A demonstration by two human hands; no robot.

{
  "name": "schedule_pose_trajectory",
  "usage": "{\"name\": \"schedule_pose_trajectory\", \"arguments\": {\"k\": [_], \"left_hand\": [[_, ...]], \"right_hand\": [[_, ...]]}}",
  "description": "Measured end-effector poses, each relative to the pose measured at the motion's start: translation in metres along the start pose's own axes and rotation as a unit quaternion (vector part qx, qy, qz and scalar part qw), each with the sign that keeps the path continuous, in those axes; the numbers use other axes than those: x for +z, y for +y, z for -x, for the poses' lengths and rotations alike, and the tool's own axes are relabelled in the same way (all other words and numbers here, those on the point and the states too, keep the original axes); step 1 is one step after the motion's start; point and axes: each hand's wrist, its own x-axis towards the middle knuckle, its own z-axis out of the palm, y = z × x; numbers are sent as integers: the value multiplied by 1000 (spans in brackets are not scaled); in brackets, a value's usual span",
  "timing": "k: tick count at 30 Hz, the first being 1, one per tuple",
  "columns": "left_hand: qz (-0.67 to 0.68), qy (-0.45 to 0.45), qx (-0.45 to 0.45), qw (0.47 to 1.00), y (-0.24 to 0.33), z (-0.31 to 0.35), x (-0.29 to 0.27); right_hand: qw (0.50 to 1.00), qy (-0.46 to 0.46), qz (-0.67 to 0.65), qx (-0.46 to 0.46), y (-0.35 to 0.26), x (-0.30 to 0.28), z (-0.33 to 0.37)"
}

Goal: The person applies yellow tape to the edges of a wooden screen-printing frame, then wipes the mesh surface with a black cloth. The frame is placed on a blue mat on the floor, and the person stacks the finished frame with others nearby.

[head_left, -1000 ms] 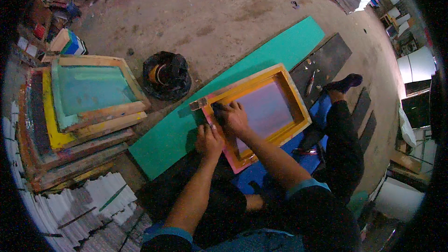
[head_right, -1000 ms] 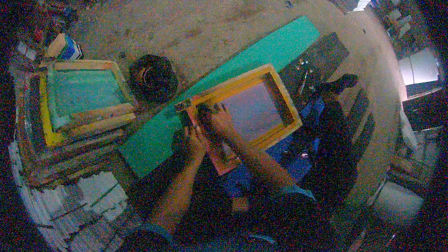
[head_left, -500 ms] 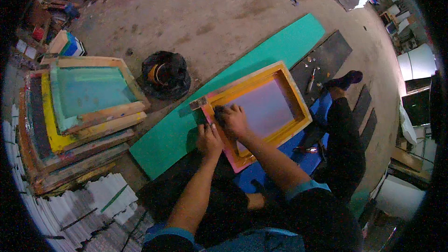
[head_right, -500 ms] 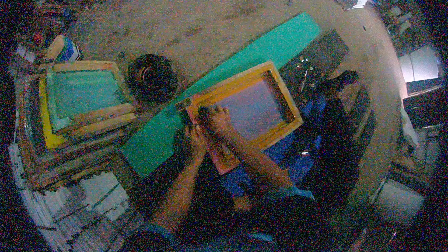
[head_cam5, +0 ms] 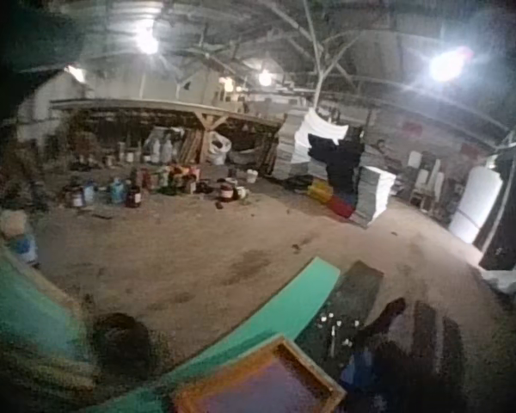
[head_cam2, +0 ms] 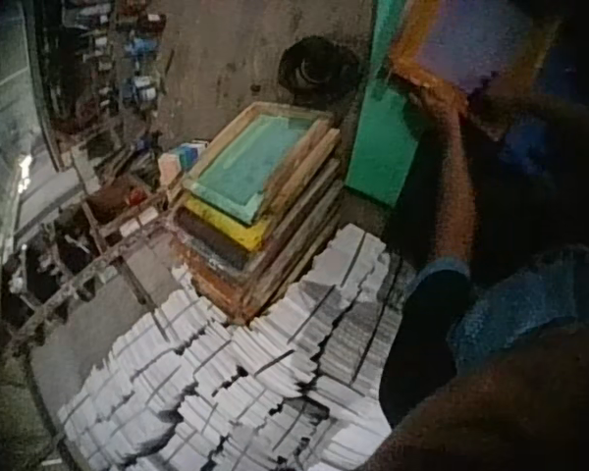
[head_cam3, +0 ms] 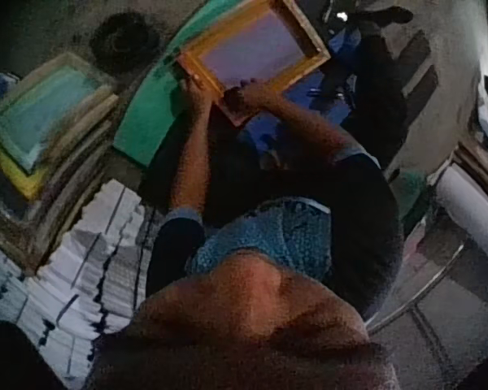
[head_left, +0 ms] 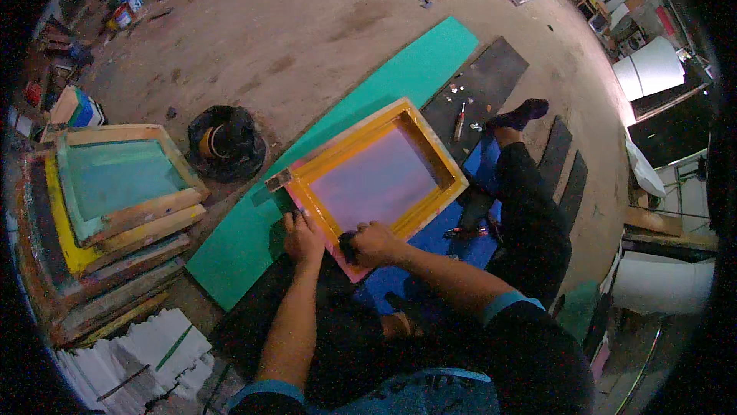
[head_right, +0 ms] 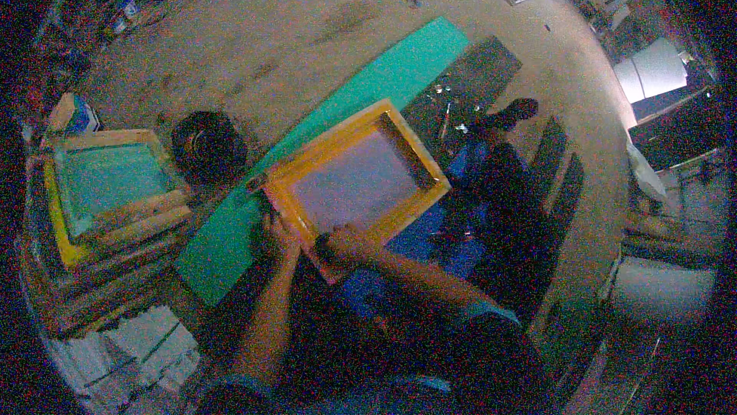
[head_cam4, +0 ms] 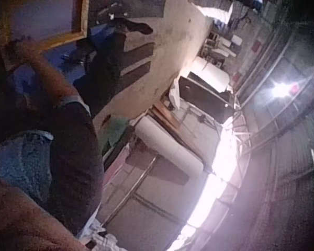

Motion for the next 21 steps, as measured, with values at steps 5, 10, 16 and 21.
{"name": "schedule_pose_trajectory", "arguments": {"k": [5, 10, 16, 21], "left_hand": [[51, -29, 17, 998, 18, 0, -17], [-13, -54, 2, 998, 20, -1, -26], [1, 83, 63, 995, 8, 2, -1], [-12, 20, 48, 999, 12, -1, -17]], "right_hand": [[990, 103, 89, -30, 61, 29, 33], [957, -85, 241, 139, 123, -28, 58], [985, -46, 128, 105, 83, 4, 21], [996, 58, 51, 52, 24, 34, 9]]}}
